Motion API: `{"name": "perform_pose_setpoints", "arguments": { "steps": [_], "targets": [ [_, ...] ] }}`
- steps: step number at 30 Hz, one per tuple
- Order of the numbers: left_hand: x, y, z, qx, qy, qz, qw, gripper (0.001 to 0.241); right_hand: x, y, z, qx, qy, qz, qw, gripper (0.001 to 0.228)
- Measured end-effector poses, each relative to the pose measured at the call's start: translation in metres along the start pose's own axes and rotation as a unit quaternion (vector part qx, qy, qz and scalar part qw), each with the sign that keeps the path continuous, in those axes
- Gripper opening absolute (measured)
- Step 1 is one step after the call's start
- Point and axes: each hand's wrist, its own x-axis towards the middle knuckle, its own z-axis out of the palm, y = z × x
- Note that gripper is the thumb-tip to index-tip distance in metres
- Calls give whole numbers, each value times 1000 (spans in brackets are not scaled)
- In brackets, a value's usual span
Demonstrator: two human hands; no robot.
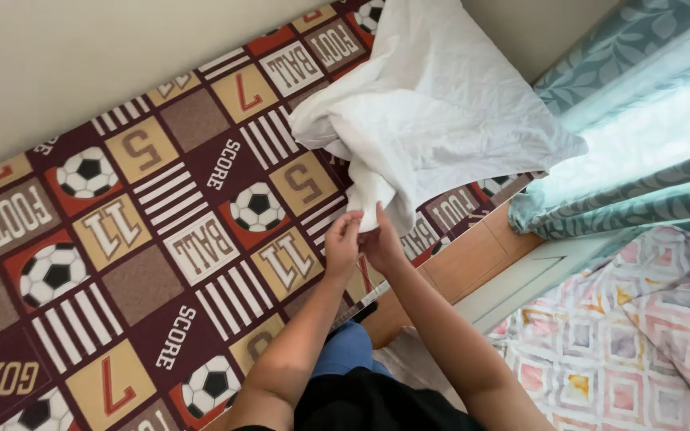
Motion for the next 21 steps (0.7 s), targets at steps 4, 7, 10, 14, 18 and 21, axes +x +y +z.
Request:
{"name": "perform_pose_setpoints", "arguments": {
  "steps": [4,7,10,14,18,21],
  "targets": [
    [6,-4,-25,47,-40,23,998,25,24,2,-22,-26,7,-69,997,38],
    [14,-5,-30,67,-6,19,998,39,12,-12,-29,-60,51,-86,993,33],
    [19,-12,-10,276,-53,3,960,66,-28,-39,-4,-27,15,-66,997,31],
    [32,-36,13,372,-77,40,924,54,-76,-67,33,-5,-46,-65,997,33],
    [27,6,-12,385,-45,-32,921,26,-85,-66,14,40,-49,-153,986,37],
    [11,38,-66,453,-15,45,890,24,-80,-38,7,12,2,-243,970,52]
  ]
}}
